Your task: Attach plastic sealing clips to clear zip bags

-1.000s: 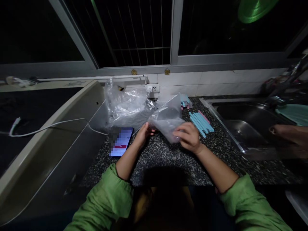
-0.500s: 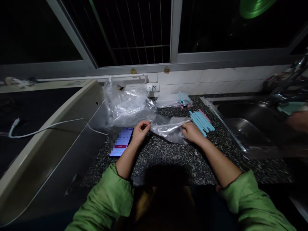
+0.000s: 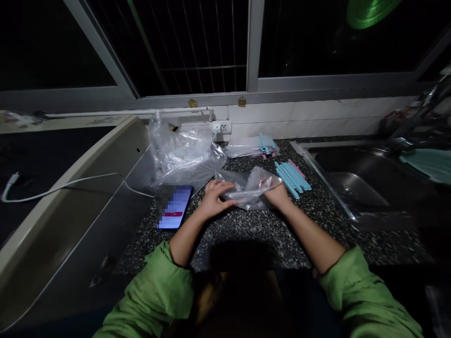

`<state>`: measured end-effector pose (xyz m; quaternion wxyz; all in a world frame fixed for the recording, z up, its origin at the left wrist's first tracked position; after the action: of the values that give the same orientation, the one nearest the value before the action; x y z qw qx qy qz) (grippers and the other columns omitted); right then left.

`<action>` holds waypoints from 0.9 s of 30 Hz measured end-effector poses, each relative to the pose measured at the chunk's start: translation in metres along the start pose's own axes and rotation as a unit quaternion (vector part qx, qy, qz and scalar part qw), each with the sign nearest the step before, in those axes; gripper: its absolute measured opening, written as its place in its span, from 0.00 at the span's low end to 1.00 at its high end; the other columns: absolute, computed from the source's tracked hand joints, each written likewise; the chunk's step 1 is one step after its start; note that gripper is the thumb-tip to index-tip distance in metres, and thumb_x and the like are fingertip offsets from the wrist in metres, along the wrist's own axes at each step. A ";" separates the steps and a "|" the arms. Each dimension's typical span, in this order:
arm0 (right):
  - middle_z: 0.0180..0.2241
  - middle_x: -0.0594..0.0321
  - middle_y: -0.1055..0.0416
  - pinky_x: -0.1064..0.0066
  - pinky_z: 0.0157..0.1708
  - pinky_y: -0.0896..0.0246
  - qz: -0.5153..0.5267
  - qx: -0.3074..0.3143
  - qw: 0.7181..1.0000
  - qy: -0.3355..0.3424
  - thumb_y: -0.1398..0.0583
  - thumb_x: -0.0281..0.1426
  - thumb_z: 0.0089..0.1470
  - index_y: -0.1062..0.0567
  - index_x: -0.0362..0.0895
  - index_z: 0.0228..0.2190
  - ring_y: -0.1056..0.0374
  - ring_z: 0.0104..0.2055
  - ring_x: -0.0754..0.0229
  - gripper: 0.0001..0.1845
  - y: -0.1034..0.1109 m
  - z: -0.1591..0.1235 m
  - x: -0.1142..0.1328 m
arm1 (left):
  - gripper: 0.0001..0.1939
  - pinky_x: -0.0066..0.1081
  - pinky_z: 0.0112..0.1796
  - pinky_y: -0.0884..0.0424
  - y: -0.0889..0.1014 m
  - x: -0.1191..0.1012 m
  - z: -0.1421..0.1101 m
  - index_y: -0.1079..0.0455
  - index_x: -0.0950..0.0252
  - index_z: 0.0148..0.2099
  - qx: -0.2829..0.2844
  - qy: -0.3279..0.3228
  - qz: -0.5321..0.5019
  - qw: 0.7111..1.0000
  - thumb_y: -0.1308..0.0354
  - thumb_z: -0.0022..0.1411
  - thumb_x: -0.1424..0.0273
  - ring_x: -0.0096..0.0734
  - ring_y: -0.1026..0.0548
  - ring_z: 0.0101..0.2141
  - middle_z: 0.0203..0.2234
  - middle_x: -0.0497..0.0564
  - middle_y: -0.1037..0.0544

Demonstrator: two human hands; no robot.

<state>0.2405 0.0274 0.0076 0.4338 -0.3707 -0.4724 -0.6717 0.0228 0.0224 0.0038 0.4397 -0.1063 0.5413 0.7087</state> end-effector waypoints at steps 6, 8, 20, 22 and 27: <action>0.26 0.61 0.26 0.67 0.32 0.37 -0.073 0.011 0.997 0.017 0.40 0.39 0.41 0.25 0.43 0.27 0.33 0.28 0.59 0.13 0.005 0.003 0.001 | 0.02 0.51 0.58 0.54 -0.008 0.010 0.002 0.26 0.62 0.27 0.024 0.082 -0.038 0.996 0.36 0.48 0.69 0.47 0.43 0.58 0.53 0.51 0.30; 0.28 0.61 0.26 0.67 0.32 0.37 -0.093 -0.041 0.995 0.020 0.41 0.42 0.43 0.25 0.42 0.31 0.33 0.30 0.60 0.17 0.018 0.009 -0.003 | 0.03 0.46 0.57 0.49 -0.003 0.022 0.006 0.27 0.64 0.26 -0.024 0.094 -0.108 0.989 0.38 0.50 0.70 0.43 0.37 0.55 0.52 0.54 0.29; 0.28 0.62 0.26 0.67 0.36 0.39 0.058 0.029 0.986 -0.156 0.35 0.48 0.31 0.27 0.43 0.28 0.33 0.31 0.60 0.24 0.021 0.022 -0.033 | 0.10 0.42 0.56 0.46 0.000 0.038 0.009 0.26 0.65 0.28 -0.057 0.076 -0.270 0.958 0.40 0.52 0.63 0.39 0.34 0.54 0.54 0.57 0.31; 0.26 0.63 0.27 0.67 0.36 0.39 0.066 0.029 0.986 -0.152 0.33 0.45 0.28 0.27 0.43 0.25 0.34 0.29 0.61 0.22 0.020 0.020 -0.031 | 0.07 0.43 0.57 0.46 0.000 0.040 0.009 0.25 0.64 0.29 -0.057 0.079 -0.228 0.969 0.39 0.51 0.65 0.40 0.35 0.54 0.53 0.57 0.30; 0.25 0.64 0.28 0.67 0.36 0.38 0.031 0.020 0.994 -0.100 0.34 0.42 0.30 0.28 0.43 0.23 0.33 0.29 0.61 0.18 0.019 0.018 -0.026 | 0.09 0.45 0.56 0.46 0.000 0.041 0.007 0.25 0.61 0.34 -0.099 0.113 -0.142 0.978 0.35 0.47 0.69 0.42 0.36 0.55 0.50 0.55 0.28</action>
<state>0.2685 0.0472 -0.0052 0.4121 -0.4415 -0.5154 -0.6080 0.0010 0.0494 -0.0188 0.4587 -0.3045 0.4942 0.6728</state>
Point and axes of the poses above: each hand's wrist, its own z-axis towards the middle knuckle, its own y-axis out of the back of the hand, x = y × z, the point moved 2 cm from there along z, towards the middle knuckle
